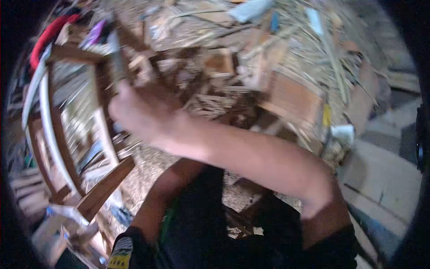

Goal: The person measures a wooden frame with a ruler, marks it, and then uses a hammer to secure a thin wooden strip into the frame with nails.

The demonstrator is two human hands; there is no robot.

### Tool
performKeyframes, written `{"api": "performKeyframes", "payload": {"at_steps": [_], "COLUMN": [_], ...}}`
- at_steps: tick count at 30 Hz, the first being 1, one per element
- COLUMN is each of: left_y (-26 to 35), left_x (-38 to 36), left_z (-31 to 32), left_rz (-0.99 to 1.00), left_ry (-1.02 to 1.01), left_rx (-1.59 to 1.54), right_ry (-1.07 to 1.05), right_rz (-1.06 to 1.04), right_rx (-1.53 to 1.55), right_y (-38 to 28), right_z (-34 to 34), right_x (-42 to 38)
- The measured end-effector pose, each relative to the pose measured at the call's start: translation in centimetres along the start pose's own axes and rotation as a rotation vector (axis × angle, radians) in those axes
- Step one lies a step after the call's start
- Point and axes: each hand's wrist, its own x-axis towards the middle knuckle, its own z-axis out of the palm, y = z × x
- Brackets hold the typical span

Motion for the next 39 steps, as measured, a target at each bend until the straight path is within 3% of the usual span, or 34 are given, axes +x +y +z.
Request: {"api": "performKeyframes", "payload": {"at_steps": [1, 5, 7, 10, 13, 14, 15, 17, 21, 23, 24, 25, 28, 31, 35, 37, 39], "left_y": [0.2, 1.6, 2.3, 2.5, 2.6, 3.6, 4.0, 4.2, 4.0, 3.8, 7.8, 8.8, 9.6, 10.8, 12.8, 13.2, 15.4], "left_x": [0.1, 0.6, 0.7, 0.7, 0.9, 1.0, 1.1, 2.0, 4.9, 6.2, 5.7, 6.0, 8.0, 8.8, 8.8, 8.9, 8.4], "left_z": [-0.3, -0.5, -0.6, 0.0, 0.2, -0.1, -0.2, 0.1, 0.5, 0.7, 0.9, 1.2, 2.0, 2.9, 3.3, 3.0, 1.9], "left_rz": [-0.009, -0.035, -0.033, -0.051, -0.069, -0.131, -0.189, -0.239, -0.197, -0.043, -0.127, -0.128, -0.204, -0.187, -0.146, -0.204, -0.143], "left_ry": [0.005, 0.009, 0.004, 0.012, 0.04, 0.02, 0.0, 0.012, -0.034, 0.0, 0.043, 0.038, -0.04, -0.071, -0.039, 0.029, 0.058], "left_rx": [0.003, 0.016, 0.025, 0.014, 0.044, 0.117, 0.192, 0.144, 0.061, 0.094, -0.065, -0.057, -0.525, -0.452, -0.257, -0.481, -0.474], "right_ry": [0.029, 0.347, 0.21, 0.52, 0.651, 0.725, 0.749, 0.775, 0.689, 0.676, 0.642, 0.648, 0.668, 0.686, 0.677, 0.79, 0.826], "right_rz": [-0.062, -0.254, -0.036, -0.187, 0.309, 0.366, 0.7, 0.714, 0.865, 0.895, 0.935, 0.939, 0.891, 0.878, 0.941, 0.895, 0.901], "right_rx": [-0.273, -0.283, -0.013, -0.21, -0.211, -0.257, -0.215, -0.388, -0.343, -0.114, -0.065, -0.057, -0.006, -0.232, -0.165, -0.11, -0.11], "right_y": [-0.1, 1.4, 3.2, 9.9, 18.5, 21.0, 20.1, 24.5, 26.4, 27.2, 26.5, 26.7, 28.0, 29.0, 28.7, 27.8, 26.0], "right_z": [0.4, -0.1, -1.9, -8.9, -15.9, -17.6, -18.7, -18.9, -14.6, -11.8, -11.3, -10.7, -9.9, -10.1, -10.4, -11.2, -12.6], "right_x": [-0.1, -2.0, -3.0, -9.4, -19.5, -23.4, -26.8, -35.1, -43.9, -45.8, -45.6, -45.1, -43.9, -42.8, -42.6, -42.4, -41.9]}}
